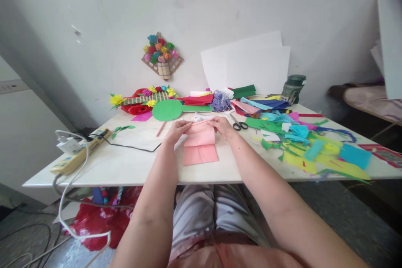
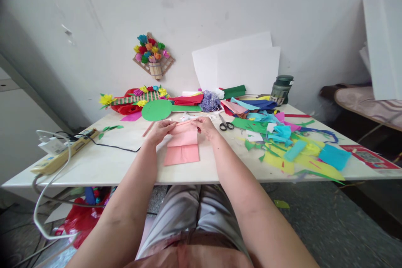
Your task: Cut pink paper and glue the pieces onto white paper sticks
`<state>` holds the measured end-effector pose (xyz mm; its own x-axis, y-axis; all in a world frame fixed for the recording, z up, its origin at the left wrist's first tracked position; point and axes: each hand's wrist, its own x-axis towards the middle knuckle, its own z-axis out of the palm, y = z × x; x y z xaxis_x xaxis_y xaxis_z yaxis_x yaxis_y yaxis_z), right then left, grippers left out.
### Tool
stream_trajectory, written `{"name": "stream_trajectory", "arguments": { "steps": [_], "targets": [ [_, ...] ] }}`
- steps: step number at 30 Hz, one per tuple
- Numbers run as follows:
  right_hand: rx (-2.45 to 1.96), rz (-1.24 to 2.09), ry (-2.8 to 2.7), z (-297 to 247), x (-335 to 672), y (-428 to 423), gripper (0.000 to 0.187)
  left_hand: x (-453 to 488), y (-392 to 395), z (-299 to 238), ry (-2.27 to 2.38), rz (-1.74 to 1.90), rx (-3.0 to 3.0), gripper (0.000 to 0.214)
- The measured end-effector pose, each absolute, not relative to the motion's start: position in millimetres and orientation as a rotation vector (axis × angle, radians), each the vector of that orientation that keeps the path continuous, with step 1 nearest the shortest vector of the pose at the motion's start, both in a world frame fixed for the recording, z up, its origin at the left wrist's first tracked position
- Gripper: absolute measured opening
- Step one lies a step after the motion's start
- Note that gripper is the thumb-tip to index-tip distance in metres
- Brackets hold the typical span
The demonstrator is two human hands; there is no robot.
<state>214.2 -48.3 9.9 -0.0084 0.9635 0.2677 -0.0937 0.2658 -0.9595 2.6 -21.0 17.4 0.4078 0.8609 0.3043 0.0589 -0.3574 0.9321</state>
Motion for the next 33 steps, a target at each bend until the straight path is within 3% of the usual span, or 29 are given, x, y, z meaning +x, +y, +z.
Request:
{"name": "stream_trajectory", "arguments": {
  "steps": [14,21,33],
  "targets": [
    [-0.959,1.022,-1.218,12.7,211.5,-50.9,0.021,1.0,-15.6,14.7,0.79,1.153,1.644,0.036],
    [-0.989,1.003,-1.192,14.7,211.3,-52.3,0.028,1.2,-16.3,15.1,0.782,1.146,1.609,0.043],
    [-1.056,1.085,-1.235,22.4,216.8,-57.9,0.029,2.0,-20.7,18.7,0.807,1.137,1.658,0.036]
  ]
}}
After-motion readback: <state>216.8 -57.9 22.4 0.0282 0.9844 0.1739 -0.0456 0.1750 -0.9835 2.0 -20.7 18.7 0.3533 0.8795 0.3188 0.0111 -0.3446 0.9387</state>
